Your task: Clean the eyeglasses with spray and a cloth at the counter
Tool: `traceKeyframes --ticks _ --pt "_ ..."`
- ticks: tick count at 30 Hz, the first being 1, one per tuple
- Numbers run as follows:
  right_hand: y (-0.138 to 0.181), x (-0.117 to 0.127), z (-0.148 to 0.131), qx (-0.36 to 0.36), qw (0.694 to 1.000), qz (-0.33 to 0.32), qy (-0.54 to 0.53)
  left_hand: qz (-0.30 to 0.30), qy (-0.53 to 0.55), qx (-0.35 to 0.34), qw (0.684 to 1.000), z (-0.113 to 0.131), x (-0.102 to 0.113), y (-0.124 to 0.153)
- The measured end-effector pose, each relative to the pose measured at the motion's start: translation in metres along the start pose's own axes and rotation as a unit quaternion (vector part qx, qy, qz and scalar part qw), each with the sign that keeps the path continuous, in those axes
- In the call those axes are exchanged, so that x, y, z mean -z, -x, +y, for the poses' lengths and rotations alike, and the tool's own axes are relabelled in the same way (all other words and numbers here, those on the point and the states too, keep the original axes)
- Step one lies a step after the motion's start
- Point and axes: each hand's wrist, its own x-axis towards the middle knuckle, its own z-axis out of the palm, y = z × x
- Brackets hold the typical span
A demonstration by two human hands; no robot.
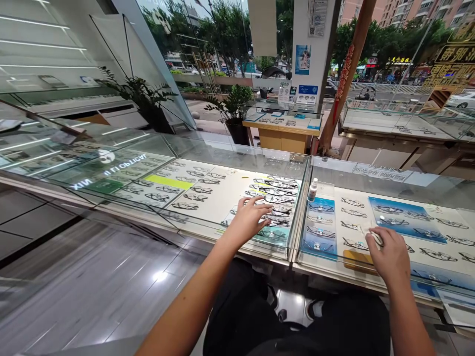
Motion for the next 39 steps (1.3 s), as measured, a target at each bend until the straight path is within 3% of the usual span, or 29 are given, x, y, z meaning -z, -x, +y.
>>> traceKeyframes --ticks 13,20,27,31,39 --pt "0.004 -0.004 0.001 0.029 0.999 0.023 0.008 -0.020 -0.079 -0.018 0.997 -0.018 0.002 -0.036" --pt "0.004 -0.006 -0.001 0.026 0.999 0.030 0.010 -0.039 -0.080 -0.023 0.996 -0.020 0.004 -0.041" --pt "0.006 -0.004 -0.002 0.018 1.000 0.024 0.007 -0.051 -0.071 -0.036 0.996 -0.011 0.027 -0.040" --pt "0.007 -0.003 -0.002 0.014 1.000 0.019 0.003 -0.044 -0.083 -0.023 0.995 -0.011 0.044 -0.068" --pt "0.006 -0.007 -0.002 0.015 0.999 0.029 0.000 -0.161 -0.111 -0.021 0.980 -0.026 0.036 -0.140"
